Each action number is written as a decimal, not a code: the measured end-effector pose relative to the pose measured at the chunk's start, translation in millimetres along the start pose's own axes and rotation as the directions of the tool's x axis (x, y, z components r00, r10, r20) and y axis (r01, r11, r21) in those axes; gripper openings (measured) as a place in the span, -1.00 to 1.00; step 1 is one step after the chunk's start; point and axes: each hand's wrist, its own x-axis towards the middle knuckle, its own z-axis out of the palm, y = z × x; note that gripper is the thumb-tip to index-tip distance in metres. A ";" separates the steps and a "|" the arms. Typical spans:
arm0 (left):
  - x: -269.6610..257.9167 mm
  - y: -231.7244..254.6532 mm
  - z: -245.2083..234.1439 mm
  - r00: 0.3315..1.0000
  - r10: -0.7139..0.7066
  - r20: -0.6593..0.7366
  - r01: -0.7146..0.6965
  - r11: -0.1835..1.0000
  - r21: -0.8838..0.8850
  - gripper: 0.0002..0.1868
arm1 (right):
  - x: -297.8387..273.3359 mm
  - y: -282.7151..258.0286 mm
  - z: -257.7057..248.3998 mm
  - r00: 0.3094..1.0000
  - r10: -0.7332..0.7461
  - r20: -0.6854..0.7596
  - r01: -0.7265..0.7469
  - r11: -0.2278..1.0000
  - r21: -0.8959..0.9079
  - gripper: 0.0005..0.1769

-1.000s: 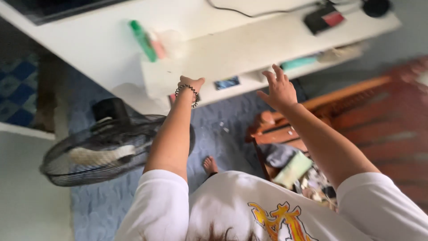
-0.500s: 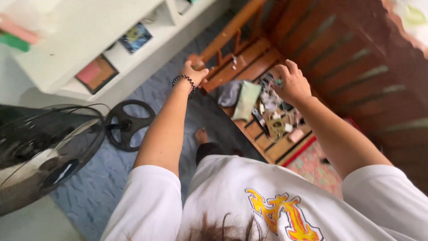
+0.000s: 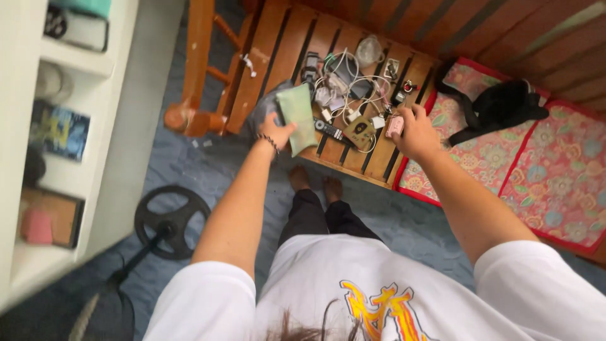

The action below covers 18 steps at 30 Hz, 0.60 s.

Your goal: Organizing and tidying various household items from a wooden bench onto a white shelf.

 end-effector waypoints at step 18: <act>53.5 -26.9 176.4 0.878 -0.229 0.420 0.286 0.955 -0.078 -0.43 | 14.2 61.1 178.2 0.850 0.376 0.369 -0.406 0.914 0.004 -0.37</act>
